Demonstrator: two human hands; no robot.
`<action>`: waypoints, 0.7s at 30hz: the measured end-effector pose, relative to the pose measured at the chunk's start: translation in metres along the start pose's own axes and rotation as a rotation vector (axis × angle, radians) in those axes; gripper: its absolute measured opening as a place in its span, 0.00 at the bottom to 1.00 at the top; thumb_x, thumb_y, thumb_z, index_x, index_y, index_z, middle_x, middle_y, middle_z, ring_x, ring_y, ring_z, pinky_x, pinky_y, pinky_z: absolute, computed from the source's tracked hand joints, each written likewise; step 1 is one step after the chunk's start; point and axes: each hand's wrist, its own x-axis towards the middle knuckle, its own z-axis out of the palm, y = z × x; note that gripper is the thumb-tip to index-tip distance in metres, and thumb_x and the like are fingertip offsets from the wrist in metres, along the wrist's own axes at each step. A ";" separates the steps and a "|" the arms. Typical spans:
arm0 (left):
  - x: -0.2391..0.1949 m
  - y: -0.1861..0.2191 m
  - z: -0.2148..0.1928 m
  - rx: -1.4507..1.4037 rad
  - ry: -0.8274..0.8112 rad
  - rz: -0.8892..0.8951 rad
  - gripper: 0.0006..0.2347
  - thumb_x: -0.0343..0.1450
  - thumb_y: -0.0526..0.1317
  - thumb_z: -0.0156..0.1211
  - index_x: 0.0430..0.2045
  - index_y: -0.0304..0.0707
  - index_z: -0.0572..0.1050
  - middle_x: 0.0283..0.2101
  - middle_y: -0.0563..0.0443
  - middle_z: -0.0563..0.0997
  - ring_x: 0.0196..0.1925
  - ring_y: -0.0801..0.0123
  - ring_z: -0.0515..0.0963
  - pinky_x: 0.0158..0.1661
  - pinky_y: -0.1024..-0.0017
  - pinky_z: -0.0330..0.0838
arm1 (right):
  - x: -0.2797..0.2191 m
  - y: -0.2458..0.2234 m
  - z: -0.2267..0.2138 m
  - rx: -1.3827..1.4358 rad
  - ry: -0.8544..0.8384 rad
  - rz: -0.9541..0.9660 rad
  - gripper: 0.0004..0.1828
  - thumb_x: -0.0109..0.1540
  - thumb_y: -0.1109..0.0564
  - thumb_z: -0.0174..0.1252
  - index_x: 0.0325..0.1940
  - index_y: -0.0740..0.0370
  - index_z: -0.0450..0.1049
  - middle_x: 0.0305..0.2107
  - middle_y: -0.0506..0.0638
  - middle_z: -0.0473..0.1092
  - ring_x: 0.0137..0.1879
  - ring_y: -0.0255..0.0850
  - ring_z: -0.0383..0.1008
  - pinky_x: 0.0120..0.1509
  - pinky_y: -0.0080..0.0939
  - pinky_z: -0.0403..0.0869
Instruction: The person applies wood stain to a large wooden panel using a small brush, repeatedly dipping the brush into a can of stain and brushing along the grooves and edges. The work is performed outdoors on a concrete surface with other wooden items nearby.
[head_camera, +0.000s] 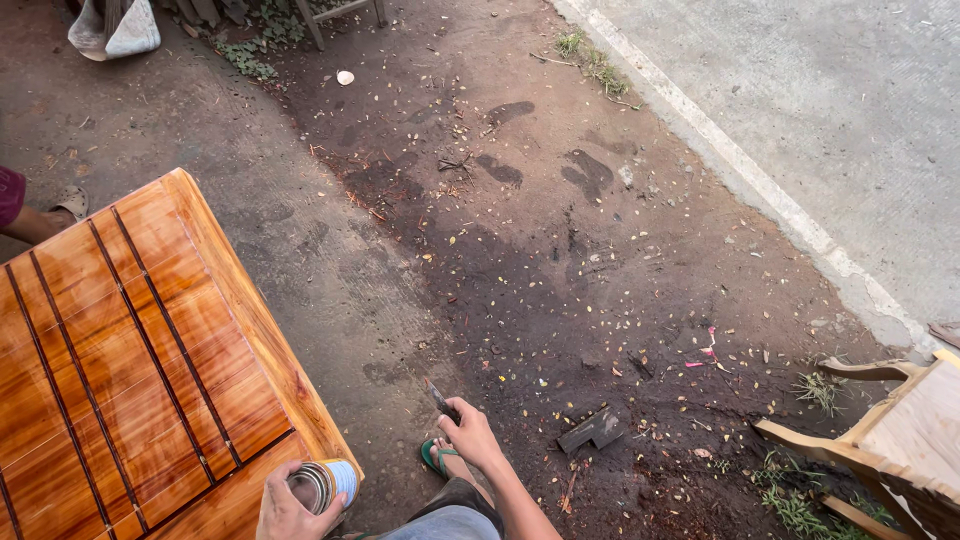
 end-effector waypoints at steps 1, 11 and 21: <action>-0.002 -0.005 0.000 0.010 0.009 -0.013 0.44 0.45 0.49 0.83 0.51 0.27 0.62 0.47 0.35 0.72 0.47 0.50 0.79 0.49 0.58 0.76 | 0.000 -0.001 0.000 -0.008 0.002 -0.018 0.16 0.61 0.54 0.60 0.51 0.63 0.75 0.31 0.52 0.76 0.35 0.34 0.74 0.42 0.40 0.73; -0.008 0.028 -0.039 0.098 0.174 -0.147 0.39 0.47 0.46 0.79 0.51 0.33 0.67 0.47 0.37 0.74 0.48 0.46 0.79 0.48 0.56 0.75 | 0.023 -0.014 -0.006 0.066 -0.072 0.019 0.17 0.63 0.58 0.57 0.56 0.60 0.75 0.31 0.51 0.75 0.33 0.35 0.75 0.39 0.40 0.74; -0.049 0.077 -0.111 0.075 0.287 -0.387 0.33 0.59 0.40 0.81 0.55 0.34 0.65 0.56 0.34 0.70 0.58 0.41 0.72 0.55 0.51 0.71 | 0.004 -0.055 -0.006 -0.304 -0.283 -0.428 0.22 0.60 0.67 0.58 0.58 0.58 0.76 0.39 0.52 0.76 0.38 0.40 0.74 0.45 0.37 0.74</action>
